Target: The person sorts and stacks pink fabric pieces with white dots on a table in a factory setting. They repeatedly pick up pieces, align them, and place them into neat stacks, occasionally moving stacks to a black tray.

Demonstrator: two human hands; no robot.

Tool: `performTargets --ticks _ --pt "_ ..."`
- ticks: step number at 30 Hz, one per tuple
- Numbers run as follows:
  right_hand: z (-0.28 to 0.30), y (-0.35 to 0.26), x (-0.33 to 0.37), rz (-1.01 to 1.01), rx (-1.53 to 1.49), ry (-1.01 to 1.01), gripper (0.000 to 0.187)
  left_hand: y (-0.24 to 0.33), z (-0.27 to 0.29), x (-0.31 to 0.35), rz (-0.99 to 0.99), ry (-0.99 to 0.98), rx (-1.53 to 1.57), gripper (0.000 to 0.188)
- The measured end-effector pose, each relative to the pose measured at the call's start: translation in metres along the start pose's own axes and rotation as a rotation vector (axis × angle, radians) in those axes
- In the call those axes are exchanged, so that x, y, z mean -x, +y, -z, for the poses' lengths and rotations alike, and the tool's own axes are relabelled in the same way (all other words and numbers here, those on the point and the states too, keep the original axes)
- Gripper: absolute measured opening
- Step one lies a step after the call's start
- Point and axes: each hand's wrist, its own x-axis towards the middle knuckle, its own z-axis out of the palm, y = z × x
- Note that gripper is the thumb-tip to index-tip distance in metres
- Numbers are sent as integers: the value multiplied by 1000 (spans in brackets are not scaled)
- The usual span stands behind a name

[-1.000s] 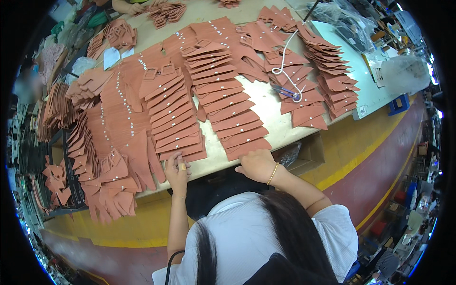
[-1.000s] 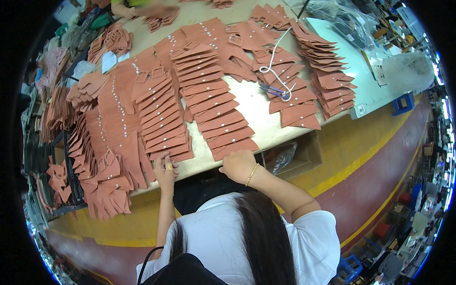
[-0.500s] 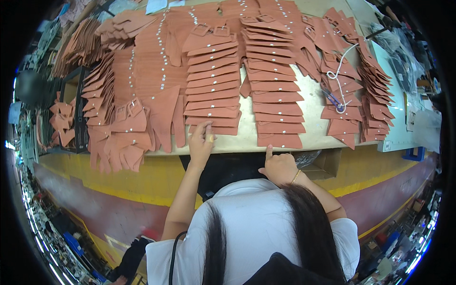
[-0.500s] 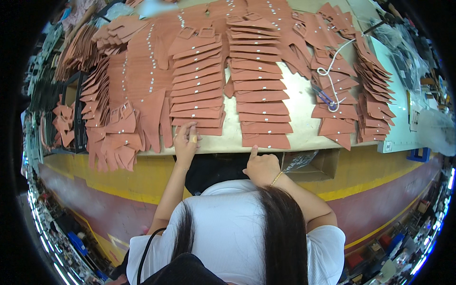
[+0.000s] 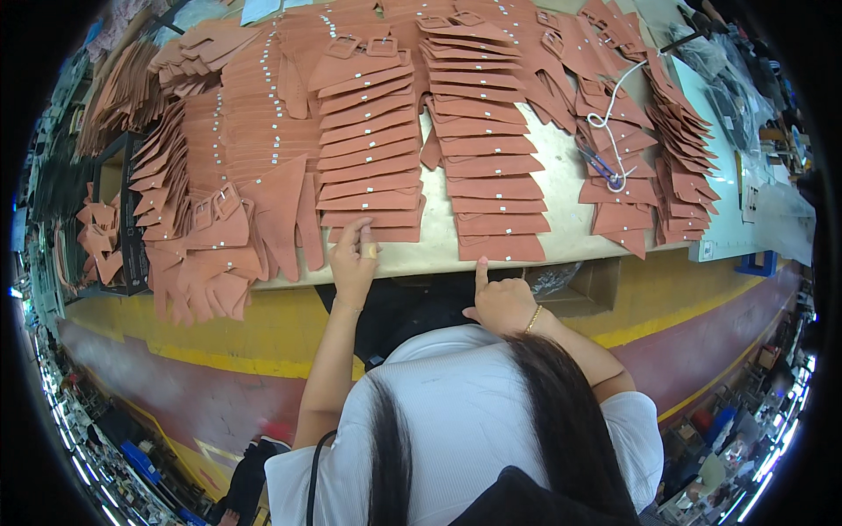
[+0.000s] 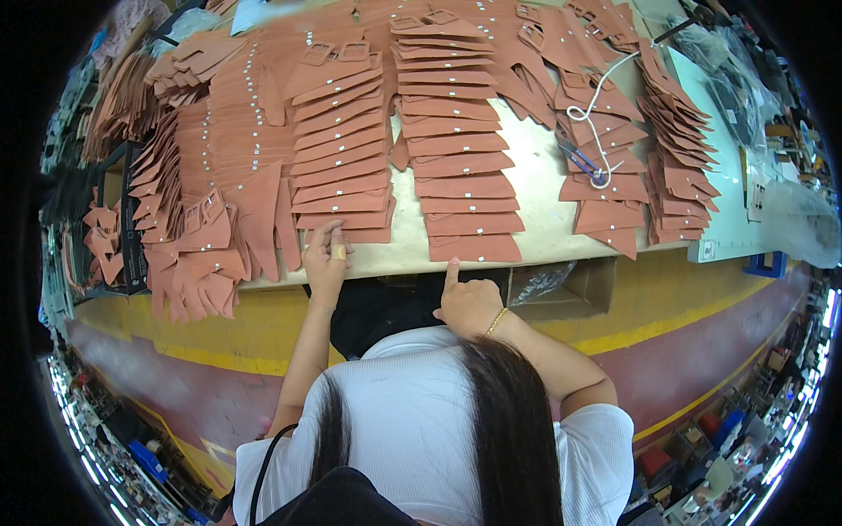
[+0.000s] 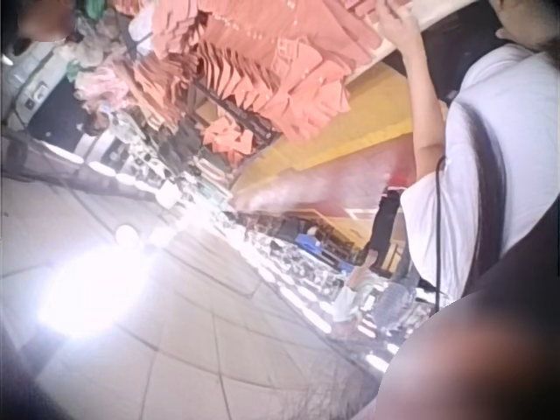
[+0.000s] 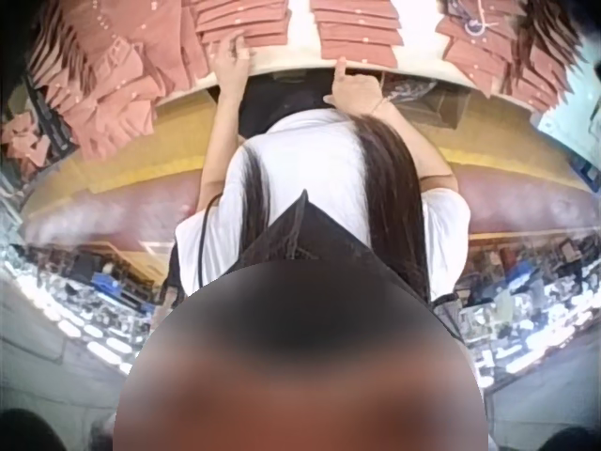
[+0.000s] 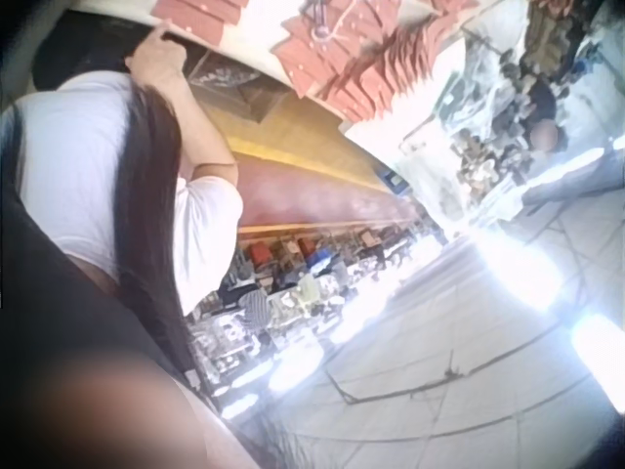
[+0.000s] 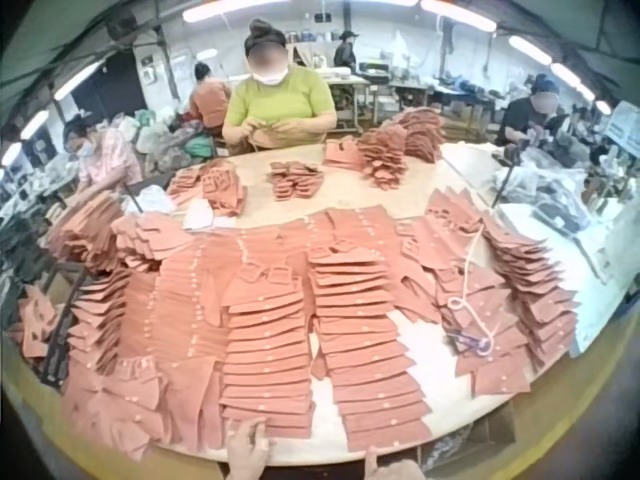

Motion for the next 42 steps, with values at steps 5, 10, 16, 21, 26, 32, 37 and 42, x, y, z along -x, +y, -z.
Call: performTargets --ticks 5,10,16,21,26,32,37,42 --pt "1 2 2 -4 -57 -106 101 0 -1 0 -58 11 -11 18" --pt "5 0 -2 -16 -45 -157 102 -1 0 -1 -47 10 -43 17" --pt "7 -1 -2 -12 -17 -179 103 -5 -1 0 -111 6 -32 25" --pt "8 1 -3 -13 -26 -200 103 -10 -6 1 -210 65 68 58" --pt "7 2 -5 1 -4 -195 104 -13 -7 -2 -253 85 17 75" --pt "5 4 -10 21 27 -217 104 -9 -4 0 -191 52 54 74" --pt "4 5 -12 32 39 -227 103 -13 1 -5 -199 -18 -109 47" --pt "4 5 -11 48 96 -225 101 -15 4 -5 -433 -25 -192 44"
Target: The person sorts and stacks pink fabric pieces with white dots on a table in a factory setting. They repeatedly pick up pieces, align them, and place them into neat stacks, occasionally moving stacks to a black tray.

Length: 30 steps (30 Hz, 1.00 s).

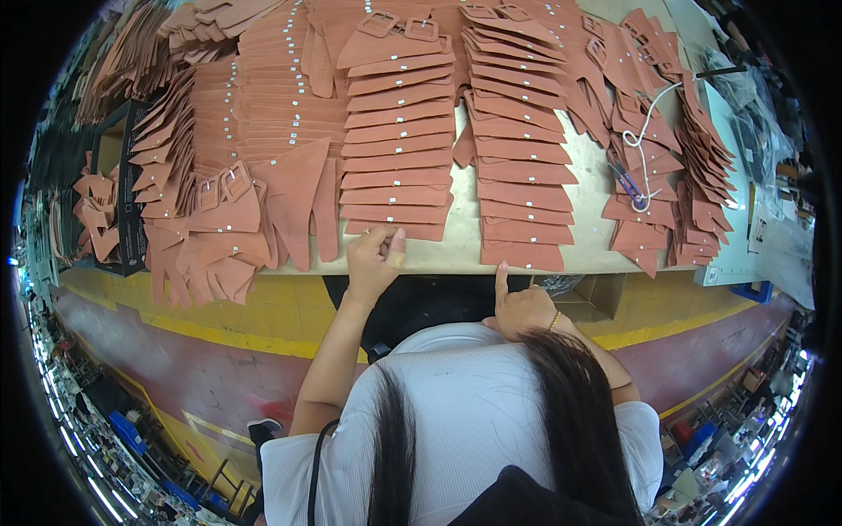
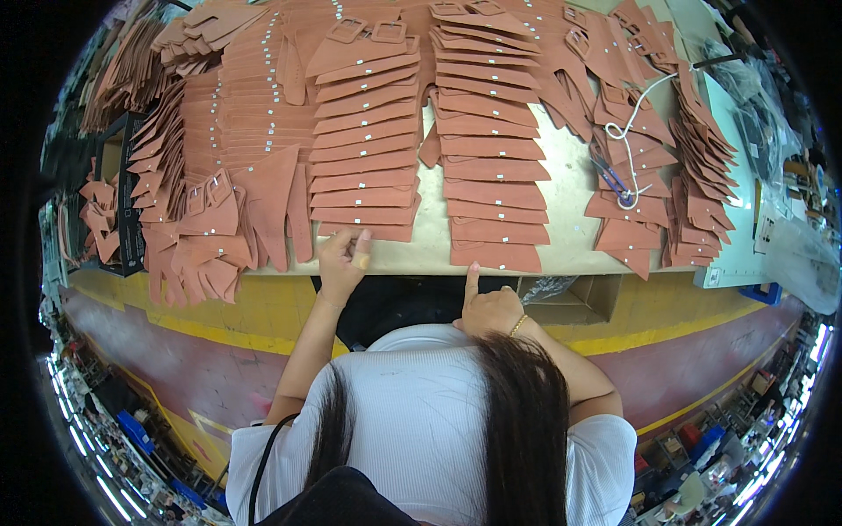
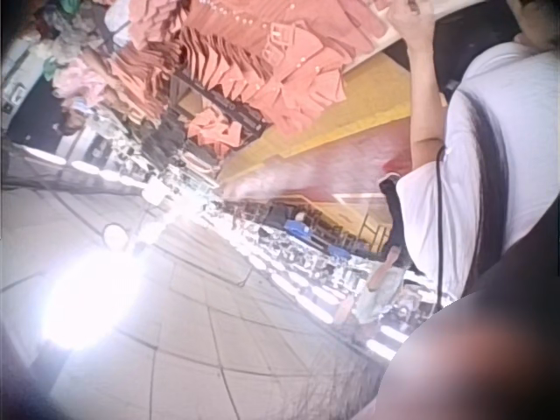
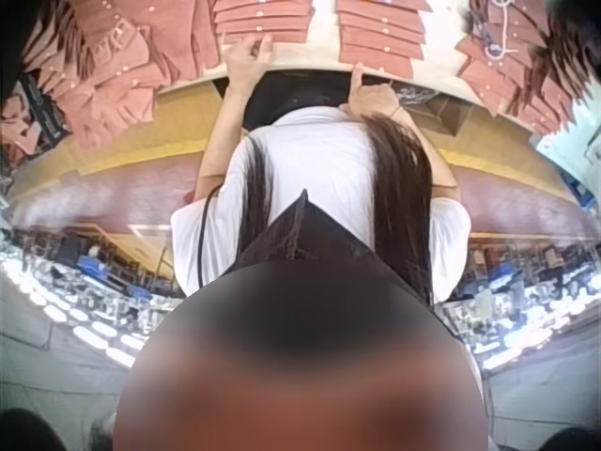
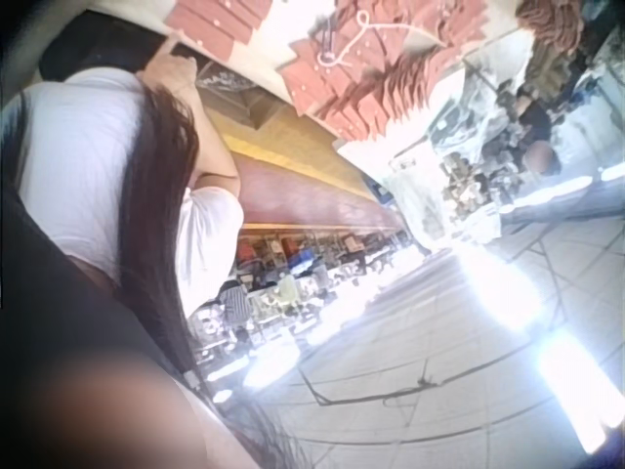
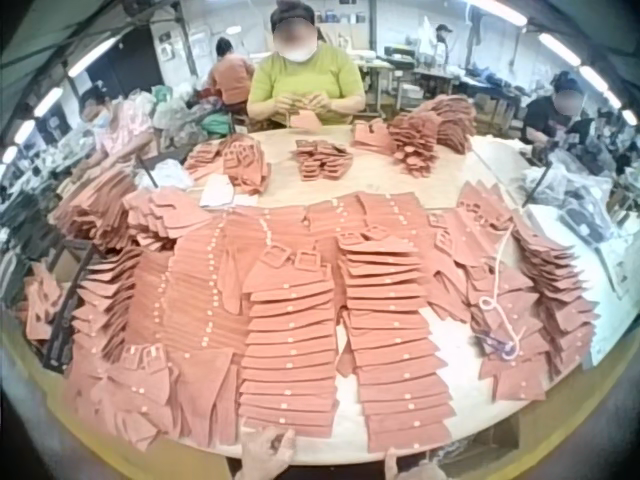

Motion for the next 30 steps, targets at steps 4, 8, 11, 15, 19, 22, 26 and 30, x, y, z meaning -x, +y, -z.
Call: performTargets --ticks 4,8,11,15,19,22,26,30 --pt "1 0 0 7 -29 -19 97 10 -1 0 96 61 75 38" --pt "2 -1 -1 -1 -22 -18 98 15 -2 -2 182 117 78 30" --pt "2 -2 -1 -5 -13 -18 99 9 0 -4 25 37 -81 36" --pt "2 0 0 11 -30 -34 97 3 0 -3 -59 23 -84 46" --pt "2 0 0 13 -51 -22 98 10 -3 1 58 59 -3 54" --pt "1 0 0 27 -34 5 98 16 -5 1 116 137 70 56" --pt "0 1 0 32 -17 -1 97 13 -2 -3 30 102 21 31" --pt "-1 -1 0 23 44 12 100 9 6 -4 -105 -21 -168 19"
